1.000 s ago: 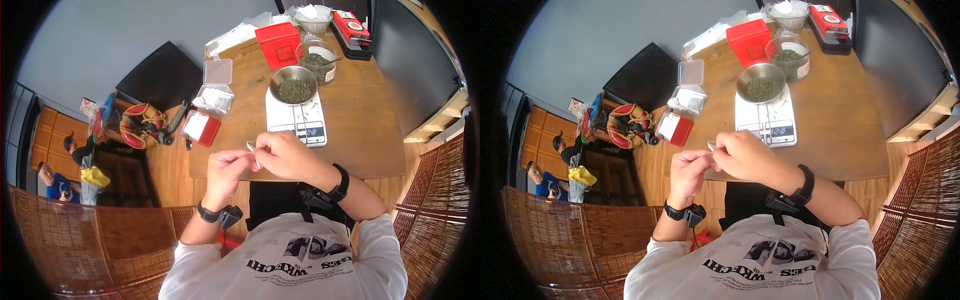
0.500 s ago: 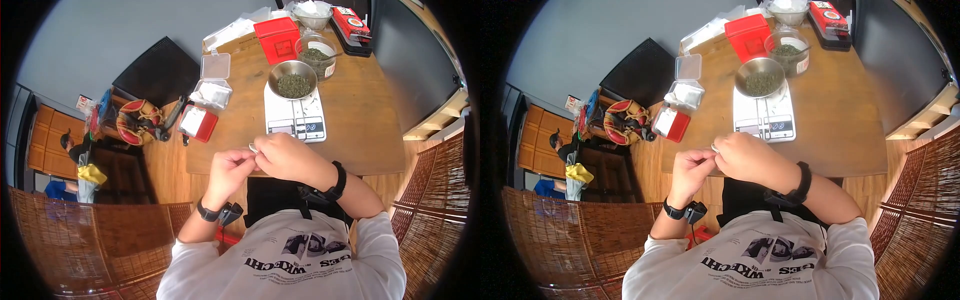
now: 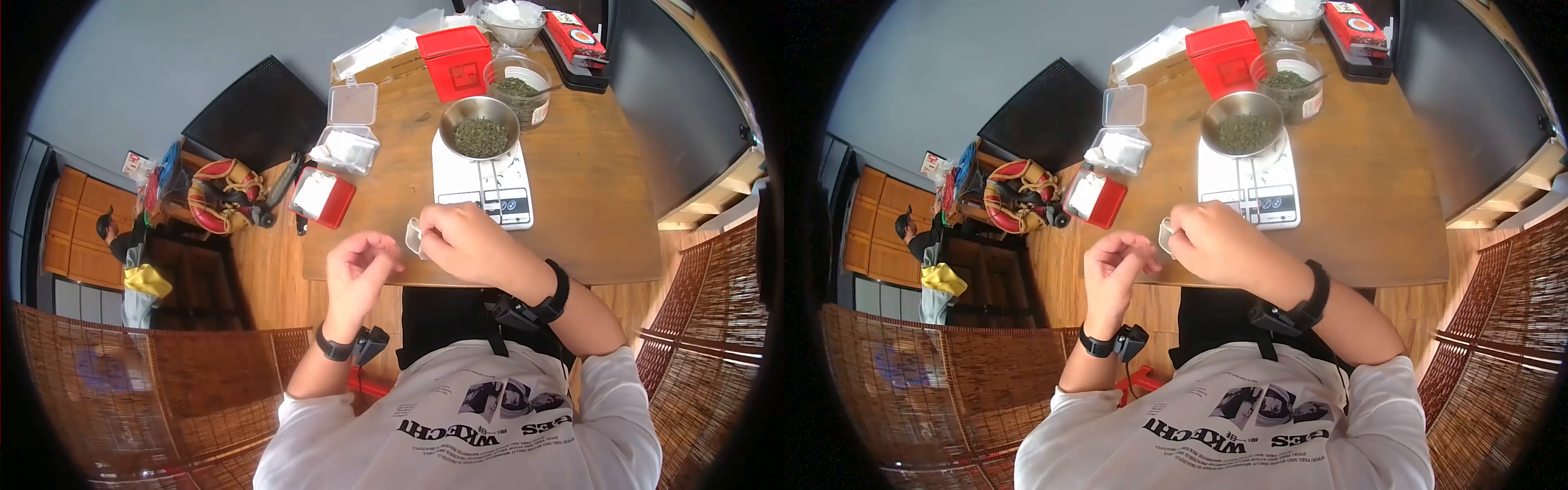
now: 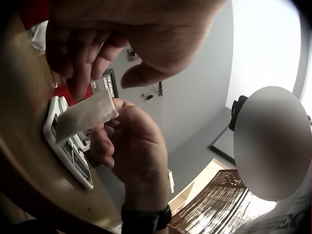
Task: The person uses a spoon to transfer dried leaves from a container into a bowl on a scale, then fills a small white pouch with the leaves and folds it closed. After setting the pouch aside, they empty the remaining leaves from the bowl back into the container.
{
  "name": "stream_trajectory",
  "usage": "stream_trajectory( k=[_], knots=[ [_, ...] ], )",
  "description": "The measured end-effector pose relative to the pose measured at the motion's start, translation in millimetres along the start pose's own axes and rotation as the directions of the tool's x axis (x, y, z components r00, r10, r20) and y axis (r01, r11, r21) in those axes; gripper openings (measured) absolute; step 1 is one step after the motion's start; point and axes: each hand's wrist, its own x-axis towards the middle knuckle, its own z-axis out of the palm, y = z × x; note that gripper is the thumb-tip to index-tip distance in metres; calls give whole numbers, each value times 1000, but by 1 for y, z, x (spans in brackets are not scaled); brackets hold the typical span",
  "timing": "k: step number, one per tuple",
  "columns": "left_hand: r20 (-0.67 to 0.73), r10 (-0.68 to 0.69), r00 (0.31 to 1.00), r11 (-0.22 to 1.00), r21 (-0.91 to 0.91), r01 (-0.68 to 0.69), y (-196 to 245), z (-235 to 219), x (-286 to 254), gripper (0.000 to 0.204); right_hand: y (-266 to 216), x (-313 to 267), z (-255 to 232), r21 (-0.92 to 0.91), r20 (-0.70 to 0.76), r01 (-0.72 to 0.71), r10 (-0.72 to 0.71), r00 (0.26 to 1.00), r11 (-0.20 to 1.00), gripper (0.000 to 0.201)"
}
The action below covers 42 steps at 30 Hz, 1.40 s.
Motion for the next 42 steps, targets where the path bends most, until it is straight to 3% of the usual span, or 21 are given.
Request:
stream_trajectory(
  k=[2,8,14,15,16,17,19,20,22,23,24,26,29,30,31,33,34,37,38,41,42],
  knots=[
    [-37,31,999,999,-8,-31,1,3,-1,8,1,0,2,16,-3,8,-8,1000,1000,15],
    [74,-42,996,992,124,32,-14,-4,3,6,5,0,5,-13,17,63,-63,998,998,9],
    [44,-42,998,986,166,34,-24,-10,5,7,3,-2,8,-112,13,67,-66,998,991,10],
    [75,80,994,986,139,-90,-27,-11,9,5,2,-1,8,-75,-4,57,-57,998,996,13],
    [102,202,974,971,109,-212,-28,-11,11,12,1,-1,8,-38,-22,47,-48,999,998,17],
    [104,204,974,971,108,-215,-29,-8,11,12,-2,0,5,-39,-24,48,-49,999,998,17],
    [206,328,922,944,-118,-309,-4,15,9,45,-10,3,-4,154,36,-100,96,995,983,12],
    [207,330,921,943,-117,-311,-8,15,10,45,-11,5,-6,153,34,-98,94,995,983,12],
    [395,292,871,956,-119,-266,-14,16,11,70,-12,9,-11,182,92,-108,93,991,977,13],
    [304,239,922,960,-219,-177,-18,23,8,57,-14,10,-14,180,89,-107,92,992,978,13],
    [307,241,921,959,-219,-178,-20,22,11,57,-17,12,-19,182,133,-145,121,984,973,12],
    [264,160,951,987,-77,-144,-26,19,23,41,-17,15,-25,180,176,-183,151,973,967,12],
    [246,75,966,984,-177,-31,-7,31,30,24,-7,27,-47,163,-72,50,-39,997,985,18],
    [248,76,966,984,-176,-32,-4,31,36,24,-10,33,-65,163,-185,-43,73,980,986,17],
    [261,45,964,996,-89,-22,-1,29,44,22,-10,41,-84,176,-295,-133,182,938,975,16],
    [280,-8,960,998,67,-12,15,32,58,14,16,56,-118,172,-662,68,64,747,983,20],
    [284,-3,959,997,70,-17,19,33,69,14,30,59,-138,52,-777,55,6,630,997,20],
    [310,103,945,820,512,-257,41,40,101,17,90,60,-185,-111,-921,75,-131,368,991,21],
    [317,105,943,816,514,-264,48,44,112,17,107,56,-194,-159,-943,36,-163,288,987,21],
    [445,183,877,438,761,-478,69,61,144,29,126,41,-197,-25,-973,7,-26,228,1000,21],
    [459,172,872,434,759,-485,70,66,155,29,133,37,-195,-19,-976,-4,-17,215,1000,21]
  ],
)
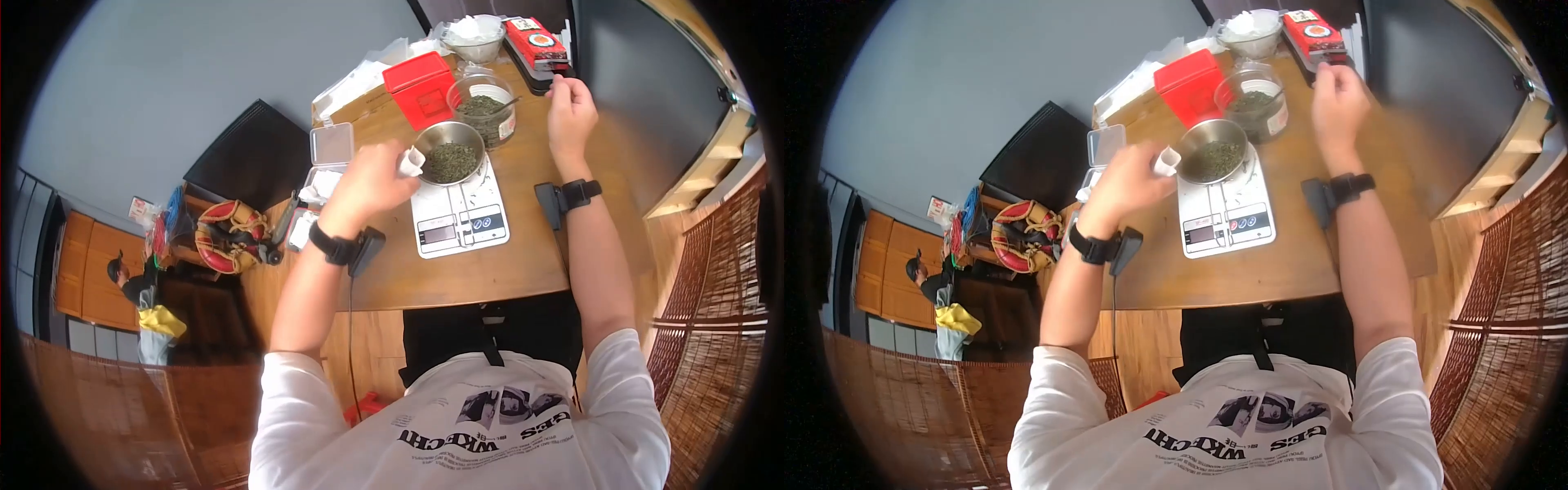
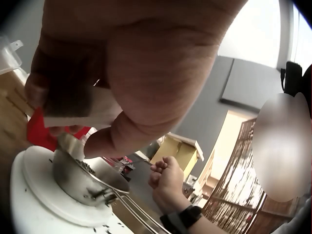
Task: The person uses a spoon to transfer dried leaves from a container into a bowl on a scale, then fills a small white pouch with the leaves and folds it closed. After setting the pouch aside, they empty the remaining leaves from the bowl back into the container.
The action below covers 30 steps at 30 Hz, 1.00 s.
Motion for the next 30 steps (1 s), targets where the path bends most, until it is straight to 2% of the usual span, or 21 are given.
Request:
stream_trajectory(
  k=[2,3,4,7,8,10,14,17,22,26,28,30],
  knots=[
    [134,92,987,958,258,-124,-1,3,23,27,7,-5,-2,-99,26,64,-62,998,993,22],
    [157,106,982,903,398,-161,4,4,31,24,1,-8,-3,-127,43,101,-97,994,987,23],
    [166,114,980,902,396,-172,11,5,36,24,1,-11,-3,-134,34,98,-94,995,986,23],
    [242,99,965,730,642,-236,27,6,49,19,1,-14,0,-194,72,219,-209,975,956,20],
    [251,101,963,729,640,-243,30,6,51,19,1,-15,0,-200,68,212,-203,977,957,20],
    [261,110,959,635,724,-270,34,7,56,17,-1,-16,2,-143,95,260,-249,964,955,19],
    [255,178,950,560,768,-311,31,14,62,11,-1,-16,1,-163,99,359,-347,933,919,17],
    [271,196,942,542,771,-335,35,12,65,9,-4,-16,0,-168,120,361,-345,931,917,16],
    [240,362,901,451,801,-394,35,9,66,9,-7,-18,1,-146,119,387,-372,921,911,16],
    [226,390,893,490,770,-409,37,8,62,13,-6,-17,1,-136,119,407,-393,912,903,17],
    [197,465,863,416,812,-409,38,8,61,7,-6,-17,1,-136,125,398,-383,915,907,17],
    [196,470,861,409,815,-409,38,9,60,6,-7,-18,1,-138,132,386,-370,920,912,17]
  ],
)
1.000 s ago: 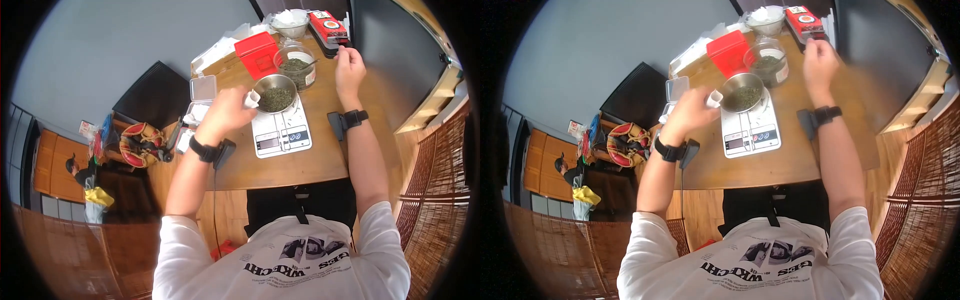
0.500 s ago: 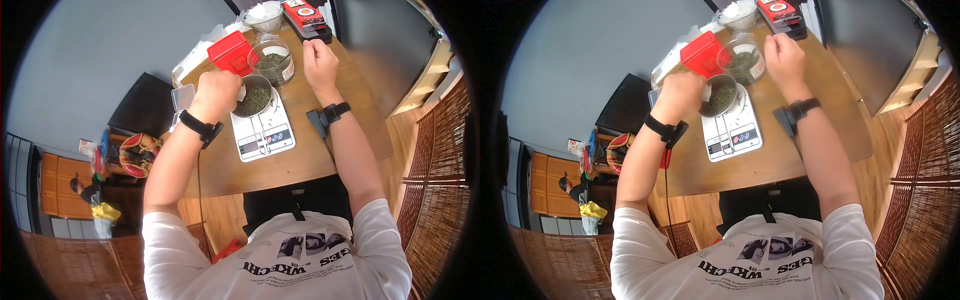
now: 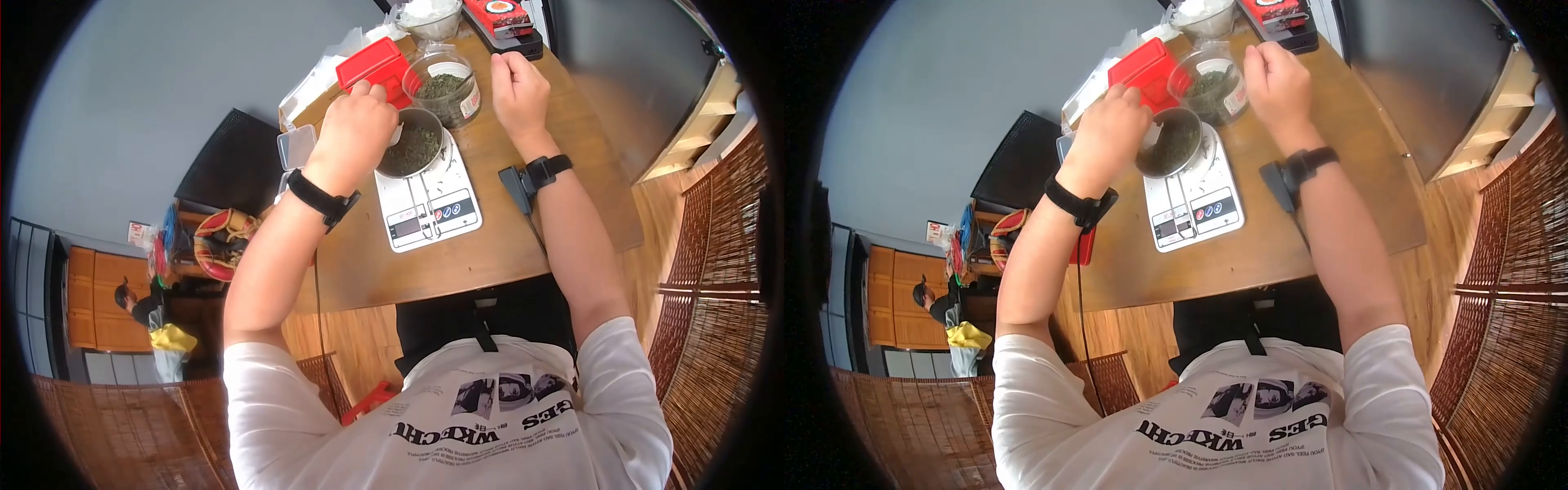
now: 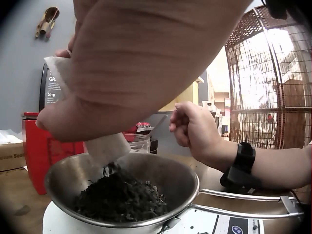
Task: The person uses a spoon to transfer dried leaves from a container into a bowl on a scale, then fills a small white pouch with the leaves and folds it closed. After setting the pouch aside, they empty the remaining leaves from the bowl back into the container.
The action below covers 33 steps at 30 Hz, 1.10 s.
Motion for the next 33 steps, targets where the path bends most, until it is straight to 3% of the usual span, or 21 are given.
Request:
stream_trajectory(
  k=[8,9,12,13,16,18,20,27,28,30,33],
  knots=[
    [-1,-29,1000,999,38,29,6,12,-2,4,-5,-2,-4,-34,42,-73,74,996,997,23],
    [-11,-19,1000,999,26,19,6,14,-2,4,-6,-10,-7,-68,-17,165,-167,986,984,20],
    [-155,112,982,994,37,-108,4,14,-6,7,-4,-7,-2,-23,-34,153,-154,988,988,19],
    [125,-58,990,997,-51,64,16,-11,-5,20,-6,-6,-2,-22,-19,147,-147,989,989,19],
    [20,-22,1000,999,-33,22,10,-5,-3,14,-9,0,-1,20,6,39,-39,999,999,20],
    [31,-21,999,998,-60,23,8,-6,-5,9,-10,0,-1,7,4,50,-50,999,999,20],
    [153,-20,988,997,-68,31,8,-8,-5,5,-11,0,0,8,1,53,-53,999,999,20],
    [74,-50,996,995,-86,56,6,-2,-9,12,-10,4,2,-6,-5,64,-64,998,998,19],
    [82,-85,993,990,-102,93,7,7,-10,5,-11,5,2,-3,-10,71,-71,997,997,19],
    [83,-120,989,985,-112,129,6,11,-12,10,-15,5,0,11,-1,58,-58,998,998,19],
    [184,-192,964,920,-309,242,3,10,-19,26,-14,5,-1,15,11,32,-33,999,999,19]
  ],
)
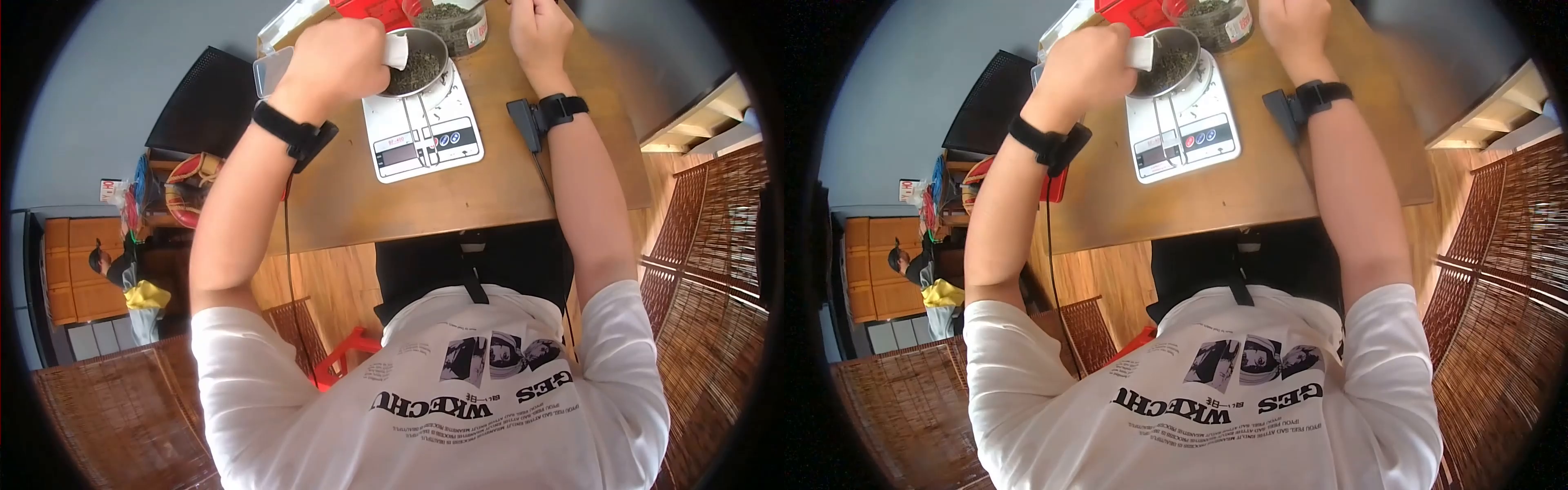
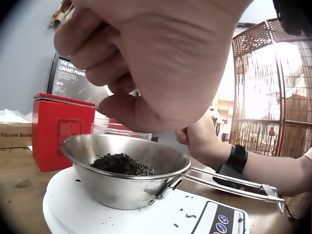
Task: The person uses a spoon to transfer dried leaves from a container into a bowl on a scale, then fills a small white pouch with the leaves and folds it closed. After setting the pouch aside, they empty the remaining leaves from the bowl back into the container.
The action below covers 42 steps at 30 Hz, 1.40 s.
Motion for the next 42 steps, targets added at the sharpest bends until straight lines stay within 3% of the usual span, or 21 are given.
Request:
stream_trajectory(
  k=[1,4,5,6,8,9,11,12,13,15,17,19,21,23,24,25,28,31,35,37,42],
  knots=[
    [-8,1,1000,1000,6,-1,-4,4,-2,26,1,0,0,2,-7,6,-6,1000,1000,19],
    [-204,-82,975,939,-343,7,-21,18,-10,28,10,-4,-2,-37,9,-38,39,999,999,19],
    [-214,-79,974,942,-335,2,-27,24,-14,28,15,-8,-2,-53,40,-115,117,992,992,21],
    [-146,-199,969,789,-611,70,-30,24,-20,25,19,-10,0,-69,70,-189,194,978,979,24],
    [116,-286,951,256,-947,193,-39,25,-36,19,20,-11,-1,-56,64,-187,191,980,981,24],
    [107,-286,952,267,-945,187,-40,32,-44,19,21,-11,-1,-53,68,-192,196,978,980,25],
    [-8,-256,967,-74,-997,-28,-40,43,-63,32,29,-13,0,-82,58,-180,185,981,980,25],
    [60,-266,962,-224,-975,-2,-35,39,-74,36,32,-13,1,-119,58,-173,181,982,978,25],
    [55,-271,961,-215,-977,-5,-33,37,-83,36,33,-11,1,-110,54,-171,178,983,979,25],
    [-7,-171,985,-365,-929,-70,-31,35,-99,39,33,-12,0,-95,64,-190,197,978,977,25],
    [-12,-141,990,-366,-928,-63,-35,36,-119,43,32,-12,0,-107,72,-204,212,975,973,25],
    [128,-331,935,-425,-905,-26,-31,28,-137,42,34,-13,0,-107,51,-196,202,978,975,25],
    [127,-395,910,-359,-933,-26,-47,40,-158,45,35,-13,1,-107,58,-199,206,977,974,26],
    [112,-670,734,-38,-992,117,-57,41,-173,51,33,-13,2,-42,30,-201,202,979,979,25],
    [134,-718,683,-28,-986,164,-69,52,-184,47,33,-13,2,-38,33,-201,203,979,979,25],
    [133,-721,680,-27,-986,164,-76,58,-191,47,33,-13,2,-38,31,-207,208,978,978,25],
    [62,-803,593,181,-922,343,-98,78,-210,30,33,-13,2,-35,34,-216,217,976,976,26],
    [31,-847,531,241,-867,436,-106,92,-218,25,30,-13,2,-30,38,-222,223,974,975,27],
    [111,-864,492,176,-848,500,-110,91,-218,26,28,-12,-1,-18,59,-216,216,975,976,28],
    [59,-834,549,311,-771,555,-115,94,-220,29,27,-12,-1,-14,54,-217,218,974,976,28],
    [48,-823,566,334,-764,552,-128,106,-225,35,24,-11,0,-7,50,-220,220,974,975,27]
  ],
)
